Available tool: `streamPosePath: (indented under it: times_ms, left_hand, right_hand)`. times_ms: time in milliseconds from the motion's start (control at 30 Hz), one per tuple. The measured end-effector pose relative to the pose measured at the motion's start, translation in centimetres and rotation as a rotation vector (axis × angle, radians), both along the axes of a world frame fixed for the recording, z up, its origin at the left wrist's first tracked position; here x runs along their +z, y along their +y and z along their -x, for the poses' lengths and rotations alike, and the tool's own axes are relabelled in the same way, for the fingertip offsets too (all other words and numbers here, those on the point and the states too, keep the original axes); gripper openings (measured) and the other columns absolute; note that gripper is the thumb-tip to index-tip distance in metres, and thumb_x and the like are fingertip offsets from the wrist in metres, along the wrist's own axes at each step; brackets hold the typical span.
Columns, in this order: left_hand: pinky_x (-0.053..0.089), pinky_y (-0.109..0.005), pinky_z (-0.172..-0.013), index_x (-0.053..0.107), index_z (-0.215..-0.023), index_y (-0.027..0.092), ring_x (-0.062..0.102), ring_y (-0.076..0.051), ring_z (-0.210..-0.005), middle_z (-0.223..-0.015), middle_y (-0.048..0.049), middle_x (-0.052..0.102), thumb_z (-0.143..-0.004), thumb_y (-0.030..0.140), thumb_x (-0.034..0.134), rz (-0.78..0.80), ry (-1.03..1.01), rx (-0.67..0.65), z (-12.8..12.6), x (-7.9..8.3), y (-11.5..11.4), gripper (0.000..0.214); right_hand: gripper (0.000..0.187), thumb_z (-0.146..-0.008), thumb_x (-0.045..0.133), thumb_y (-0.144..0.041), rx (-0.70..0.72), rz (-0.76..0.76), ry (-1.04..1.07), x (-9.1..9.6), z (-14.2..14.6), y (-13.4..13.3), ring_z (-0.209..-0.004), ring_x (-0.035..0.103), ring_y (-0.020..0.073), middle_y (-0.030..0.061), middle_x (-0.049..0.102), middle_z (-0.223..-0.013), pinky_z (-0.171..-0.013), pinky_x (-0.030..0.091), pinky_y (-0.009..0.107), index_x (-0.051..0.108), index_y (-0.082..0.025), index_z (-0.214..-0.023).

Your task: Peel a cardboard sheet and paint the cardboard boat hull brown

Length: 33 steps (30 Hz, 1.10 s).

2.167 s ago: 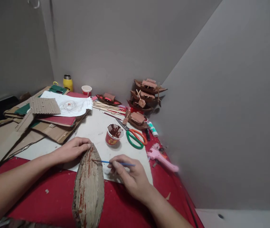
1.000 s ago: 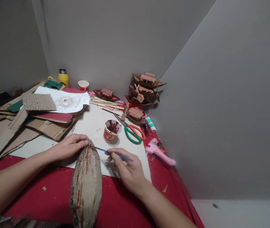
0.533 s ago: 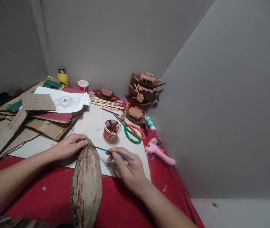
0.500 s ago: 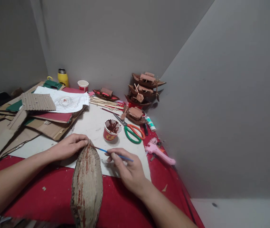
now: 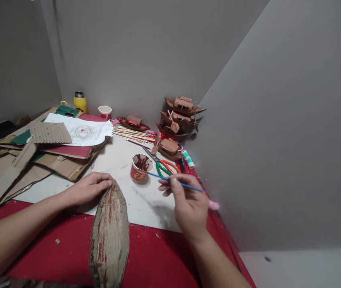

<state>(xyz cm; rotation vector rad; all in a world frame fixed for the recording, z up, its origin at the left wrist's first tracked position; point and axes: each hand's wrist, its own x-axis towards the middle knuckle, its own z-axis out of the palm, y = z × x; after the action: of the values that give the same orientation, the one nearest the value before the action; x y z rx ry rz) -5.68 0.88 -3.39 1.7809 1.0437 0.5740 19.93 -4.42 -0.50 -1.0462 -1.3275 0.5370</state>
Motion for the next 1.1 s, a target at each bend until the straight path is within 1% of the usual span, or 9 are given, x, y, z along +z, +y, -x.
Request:
streamPosePath:
  times_ms: [67, 167, 233, 333, 500, 600, 767, 933, 1100]
  left_hand:
    - [0.034, -0.026, -0.062, 0.056, -0.071, 0.017, 0.045, -0.014, -0.065, -0.065, 0.0034, 0.048, -0.085, 0.034, 0.041, -0.006, -0.004, -0.002, 0.0, 0.0, 0.0, 0.026]
    - [0.034, -0.025, -0.061, 0.055, -0.07, 0.017, 0.044, -0.014, -0.063, -0.065, 0.0038, 0.047, -0.085, 0.033, 0.04, -0.018, -0.005, 0.0, 0.1, -0.1, 0.0, 0.026]
    - [0.033, -0.025, -0.06, 0.055, -0.071, 0.017, 0.045, -0.014, -0.064, -0.065, 0.0037, 0.047, -0.085, 0.033, 0.04, -0.025, -0.005, 0.002, 0.1, -0.2, 0.1, 0.026]
    - [0.033, -0.025, -0.059, 0.055, -0.07, 0.017, 0.044, -0.014, -0.064, -0.065, 0.0033, 0.047, -0.084, 0.034, 0.041, -0.036, -0.008, 0.006, 0.1, -0.4, 0.1, 0.026]
    - [0.033, -0.025, -0.059, 0.053, -0.068, 0.017, 0.043, -0.014, -0.063, -0.063, 0.0034, 0.045, -0.083, 0.032, 0.041, -0.056, -0.024, 0.009, 0.2, -0.5, 0.1, 0.024]
    - [0.033, -0.025, -0.06, 0.051, -0.065, 0.018, 0.043, -0.014, -0.062, -0.062, 0.0037, 0.044, -0.082, 0.03, 0.041, -0.063, -0.03, 0.014, 0.2, -0.4, 0.0, 0.023]
    - [0.033, -0.025, -0.059, 0.051, -0.065, 0.018, 0.043, -0.014, -0.061, -0.061, 0.0039, 0.044, -0.081, 0.03, 0.042, -0.054, -0.038, 0.024, 0.2, -0.4, -0.1, 0.022]
    - [0.032, -0.025, -0.057, 0.053, -0.066, 0.018, 0.042, -0.014, -0.06, -0.062, 0.0038, 0.045, -0.081, 0.033, 0.043, -0.045, -0.051, 0.046, 0.2, -0.3, 0.0, 0.023]
    - [0.032, -0.024, -0.052, 0.051, -0.069, 0.019, 0.039, -0.012, -0.054, -0.058, 0.0052, 0.042, -0.082, 0.037, 0.041, -0.028, -0.071, 0.083, 0.2, 0.3, -0.2, 0.025]
  right_hand:
    - [0.016, -0.085, 0.065, -0.035, -0.084, 0.026, -0.02, 0.8, -0.5, 1.0, -0.056, 0.063, 0.0139, 0.002, 0.069, -0.069, -0.05, 0.051, 0.024, 0.063, -0.019, -0.087]
    - [0.023, -0.081, 0.066, -0.04, -0.098, 0.098, -0.191, 1.7, -1.1, 2.7, -0.052, 0.057, 0.0129, 0.0016, 0.065, -0.064, -0.046, 0.046, 0.023, 0.065, -0.017, -0.084]
    - [0.026, -0.082, 0.063, -0.042, -0.048, 0.142, -0.328, 2.0, -1.2, 3.8, -0.049, 0.053, 0.0122, 0.0006, 0.062, -0.06, -0.045, 0.042, 0.023, 0.066, -0.016, -0.084]
    - [0.024, -0.08, 0.063, -0.039, 0.064, 0.183, -0.463, 2.1, -0.7, 5.4, -0.054, 0.056, 0.0139, 0.0016, 0.065, -0.063, -0.05, 0.042, 0.024, 0.068, -0.016, -0.079]
    - [0.019, -0.073, 0.068, -0.036, 0.169, 0.214, -0.52, 2.3, 0.5, 7.1, -0.062, 0.061, 0.0176, 0.003, 0.071, -0.068, -0.06, 0.046, 0.028, 0.072, -0.017, -0.071]
    - [0.023, -0.074, 0.067, -0.039, 0.14, 0.201, -0.47, 2.5, 0.6, 7.1, -0.06, 0.06, 0.0171, 0.0034, 0.07, -0.067, -0.058, 0.045, 0.027, 0.072, -0.016, -0.075]
    - [0.029, -0.076, 0.068, -0.043, 0.011, 0.174, -0.296, 2.3, -0.4, 6.0, -0.052, 0.055, 0.0136, 0.003, 0.066, -0.064, -0.048, 0.041, 0.024, 0.069, -0.015, -0.08]
    - [0.029, -0.076, 0.07, -0.044, -0.07, 0.169, -0.088, 0.6, -1.9, 5.5, -0.05, 0.053, 0.0112, 0.0021, 0.066, -0.063, -0.043, 0.04, 0.021, 0.067, -0.015, -0.081]
    - [0.032, -0.073, 0.072, -0.046, -0.085, 0.164, 0.148, -0.9, -2.9, 5.8, -0.047, 0.053, 0.0099, 0.0024, 0.068, -0.066, -0.042, 0.042, 0.02, 0.062, -0.016, -0.081]
